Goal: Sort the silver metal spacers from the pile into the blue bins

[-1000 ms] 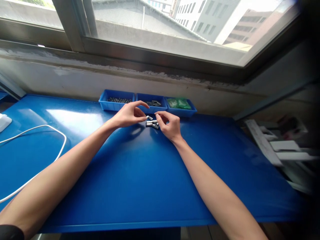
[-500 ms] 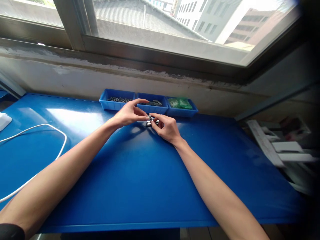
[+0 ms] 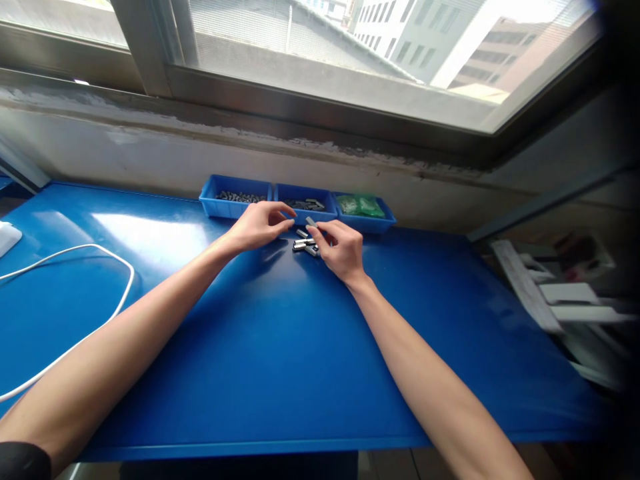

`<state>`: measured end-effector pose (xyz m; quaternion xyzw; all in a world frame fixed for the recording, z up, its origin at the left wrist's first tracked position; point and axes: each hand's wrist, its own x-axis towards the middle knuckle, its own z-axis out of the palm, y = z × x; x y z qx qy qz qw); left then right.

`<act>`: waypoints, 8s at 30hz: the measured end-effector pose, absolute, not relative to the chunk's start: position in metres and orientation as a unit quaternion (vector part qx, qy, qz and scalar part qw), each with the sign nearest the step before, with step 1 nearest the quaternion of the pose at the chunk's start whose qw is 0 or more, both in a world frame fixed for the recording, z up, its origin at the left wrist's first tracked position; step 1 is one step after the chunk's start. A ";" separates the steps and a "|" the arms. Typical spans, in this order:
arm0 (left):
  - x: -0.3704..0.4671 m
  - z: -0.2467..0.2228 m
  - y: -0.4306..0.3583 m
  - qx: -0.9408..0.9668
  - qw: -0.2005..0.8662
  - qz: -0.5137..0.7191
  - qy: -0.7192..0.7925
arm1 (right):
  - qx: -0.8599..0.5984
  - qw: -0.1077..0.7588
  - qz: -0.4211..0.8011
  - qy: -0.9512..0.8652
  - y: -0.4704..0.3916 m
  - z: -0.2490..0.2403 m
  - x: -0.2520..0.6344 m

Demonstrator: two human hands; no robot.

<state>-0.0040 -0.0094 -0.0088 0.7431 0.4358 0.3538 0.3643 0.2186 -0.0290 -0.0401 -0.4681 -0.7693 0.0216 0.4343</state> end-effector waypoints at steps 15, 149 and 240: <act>-0.003 -0.018 -0.009 0.907 0.168 0.220 0.317 | -0.556 0.459 -0.065 -0.690 -0.013 -0.030 0.208; 0.011 -0.039 -0.016 0.884 0.157 0.299 0.324 | -0.397 0.589 0.498 -0.498 -0.021 -0.040 0.216; 0.006 -0.041 -0.015 0.759 0.354 0.427 0.340 | -0.424 0.617 0.492 -0.445 -0.005 -0.044 0.224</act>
